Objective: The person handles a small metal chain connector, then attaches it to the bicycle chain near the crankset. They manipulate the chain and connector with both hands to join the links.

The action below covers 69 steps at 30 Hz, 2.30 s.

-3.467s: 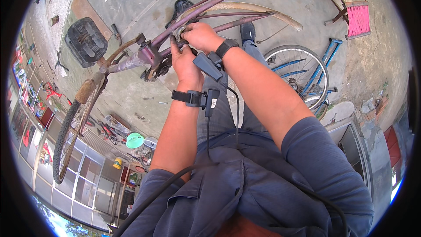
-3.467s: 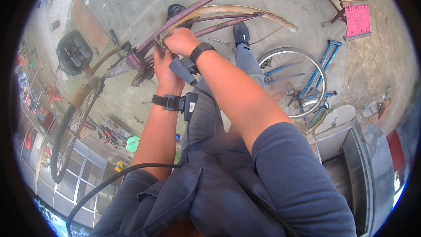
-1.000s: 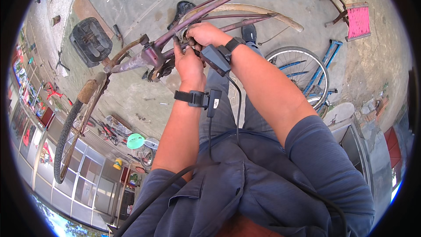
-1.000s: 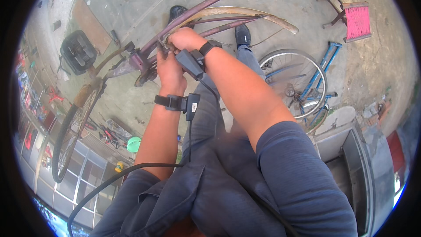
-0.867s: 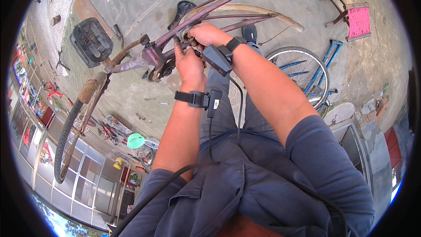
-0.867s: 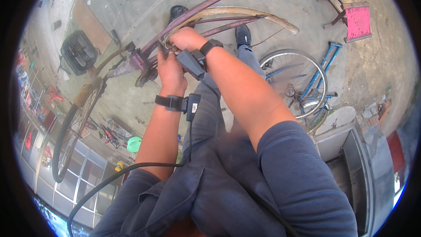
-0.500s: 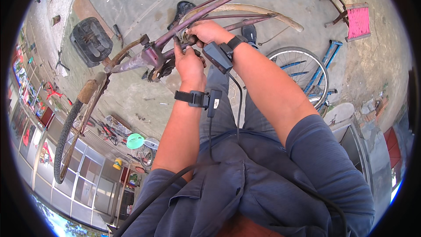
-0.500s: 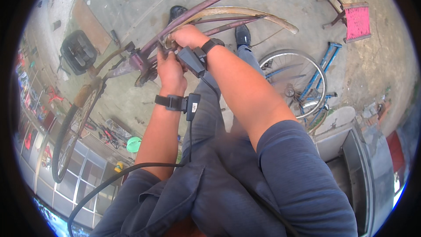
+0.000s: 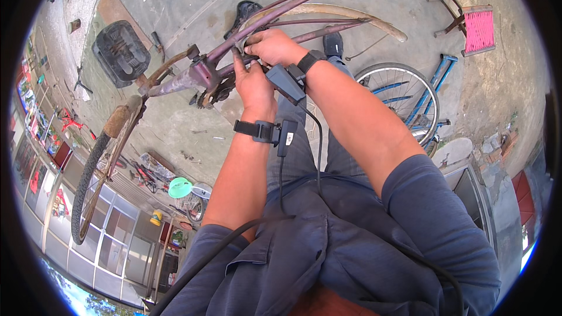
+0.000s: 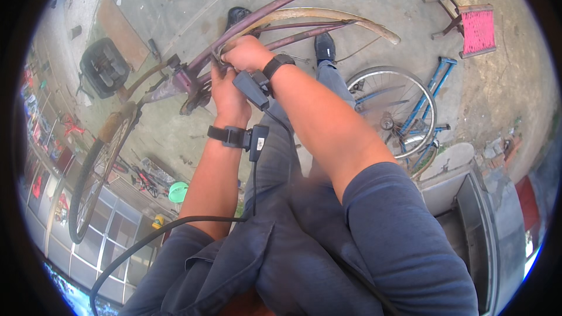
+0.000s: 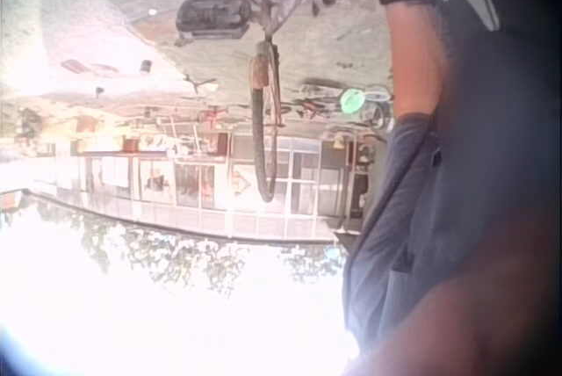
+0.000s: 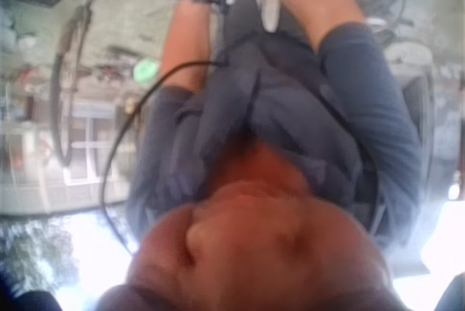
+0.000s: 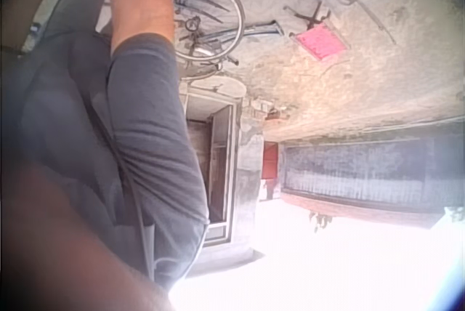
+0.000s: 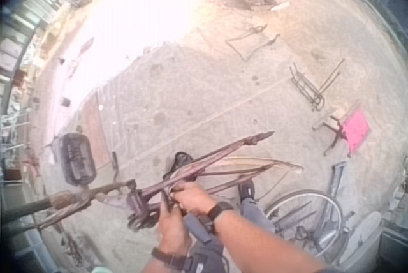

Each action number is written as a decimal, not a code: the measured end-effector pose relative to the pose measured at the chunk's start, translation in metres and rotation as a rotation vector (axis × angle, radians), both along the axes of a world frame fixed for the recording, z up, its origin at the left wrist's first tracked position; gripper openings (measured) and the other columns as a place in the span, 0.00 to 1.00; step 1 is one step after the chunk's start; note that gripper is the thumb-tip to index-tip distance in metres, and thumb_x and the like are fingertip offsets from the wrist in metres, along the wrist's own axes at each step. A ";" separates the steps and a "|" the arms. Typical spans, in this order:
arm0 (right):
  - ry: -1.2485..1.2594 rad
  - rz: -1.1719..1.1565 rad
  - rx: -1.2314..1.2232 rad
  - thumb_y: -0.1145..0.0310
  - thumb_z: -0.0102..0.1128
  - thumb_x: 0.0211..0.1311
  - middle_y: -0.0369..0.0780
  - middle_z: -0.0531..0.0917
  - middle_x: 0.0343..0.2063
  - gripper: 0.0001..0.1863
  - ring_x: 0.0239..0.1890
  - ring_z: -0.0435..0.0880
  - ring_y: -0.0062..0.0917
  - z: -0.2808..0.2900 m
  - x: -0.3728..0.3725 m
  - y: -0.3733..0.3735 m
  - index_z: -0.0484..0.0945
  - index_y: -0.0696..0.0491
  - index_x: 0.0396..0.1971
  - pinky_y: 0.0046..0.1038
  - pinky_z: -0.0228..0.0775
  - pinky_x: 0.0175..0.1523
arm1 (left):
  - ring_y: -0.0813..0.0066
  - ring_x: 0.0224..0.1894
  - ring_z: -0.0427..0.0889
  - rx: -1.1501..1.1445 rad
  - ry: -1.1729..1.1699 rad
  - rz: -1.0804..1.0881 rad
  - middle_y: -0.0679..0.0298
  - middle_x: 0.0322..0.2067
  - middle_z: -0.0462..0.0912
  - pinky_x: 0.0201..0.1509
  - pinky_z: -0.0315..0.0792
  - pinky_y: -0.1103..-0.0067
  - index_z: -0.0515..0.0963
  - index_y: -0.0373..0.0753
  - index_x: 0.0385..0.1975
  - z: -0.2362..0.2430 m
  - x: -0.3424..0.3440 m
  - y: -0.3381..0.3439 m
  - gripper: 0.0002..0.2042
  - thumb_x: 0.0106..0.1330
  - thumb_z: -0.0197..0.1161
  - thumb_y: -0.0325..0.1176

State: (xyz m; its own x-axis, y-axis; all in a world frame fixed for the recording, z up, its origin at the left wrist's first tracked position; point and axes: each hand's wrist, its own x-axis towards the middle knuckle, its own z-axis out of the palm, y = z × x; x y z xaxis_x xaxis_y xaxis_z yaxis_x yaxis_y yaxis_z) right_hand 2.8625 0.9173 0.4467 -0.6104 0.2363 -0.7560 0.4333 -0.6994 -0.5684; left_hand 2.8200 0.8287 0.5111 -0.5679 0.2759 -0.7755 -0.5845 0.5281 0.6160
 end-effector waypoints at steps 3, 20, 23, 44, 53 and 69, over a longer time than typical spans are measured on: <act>0.009 -0.004 0.035 0.67 0.65 0.64 0.38 0.85 0.30 0.18 0.20 0.75 0.19 -0.002 -0.001 -0.002 0.83 0.60 0.51 0.26 0.68 0.25 | 0.76 0.47 0.80 0.016 -0.023 0.011 0.62 0.55 0.75 0.46 0.78 0.77 0.57 0.46 0.72 -0.001 0.000 -0.001 0.25 0.77 0.43 0.23; -0.124 -0.051 0.359 0.65 0.63 0.59 0.52 0.87 0.37 0.16 0.41 0.87 0.42 -0.002 -0.007 -0.021 0.85 0.58 0.43 0.36 0.77 0.49 | 0.74 0.47 0.79 0.165 -0.082 0.072 0.62 0.51 0.77 0.45 0.76 0.78 0.58 0.44 0.71 -0.005 -0.003 -0.007 0.27 0.72 0.51 0.22; -0.110 -0.159 0.153 0.65 0.60 0.59 0.54 0.86 0.37 0.16 0.43 0.86 0.44 -0.002 -0.008 -0.020 0.85 0.59 0.42 0.37 0.76 0.50 | 0.75 0.48 0.79 0.159 -0.072 0.075 0.62 0.51 0.77 0.46 0.75 0.78 0.58 0.44 0.71 -0.002 -0.001 -0.006 0.27 0.72 0.51 0.22; -0.088 0.052 0.024 0.67 0.61 0.63 0.39 0.83 0.30 0.16 0.18 0.75 0.21 -0.008 -0.001 -0.008 0.81 0.58 0.48 0.27 0.69 0.24 | 0.80 0.38 0.79 0.035 0.017 0.008 0.63 0.49 0.76 0.39 0.78 0.79 0.56 0.45 0.73 -0.004 0.000 -0.004 0.25 0.77 0.45 0.24; -0.119 -0.006 0.243 0.57 0.61 0.62 0.54 0.85 0.44 0.21 0.47 0.85 0.43 0.019 0.007 -0.007 0.83 0.60 0.45 0.37 0.74 0.54 | 0.86 0.31 0.73 0.047 -0.036 0.059 0.69 0.36 0.76 0.29 0.68 0.83 0.59 0.45 0.71 0.002 0.001 0.000 0.25 0.75 0.50 0.25; -0.102 -0.087 0.127 0.56 0.54 0.72 0.44 0.85 0.32 0.22 0.32 0.81 0.28 0.008 -0.008 -0.009 0.81 0.64 0.44 0.33 0.73 0.39 | 0.85 0.29 0.73 0.118 0.019 0.117 0.67 0.39 0.77 0.33 0.71 0.82 0.54 0.42 0.75 -0.010 0.005 -0.005 0.28 0.75 0.46 0.24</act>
State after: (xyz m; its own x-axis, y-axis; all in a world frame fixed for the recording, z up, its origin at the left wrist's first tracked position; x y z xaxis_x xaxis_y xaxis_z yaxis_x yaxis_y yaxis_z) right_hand 2.8540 0.9082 0.4545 -0.5054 0.3824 -0.7735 0.4341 -0.6621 -0.6109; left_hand 2.8249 0.8234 0.5014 -0.6155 0.2961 -0.7304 -0.6254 0.3805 0.6812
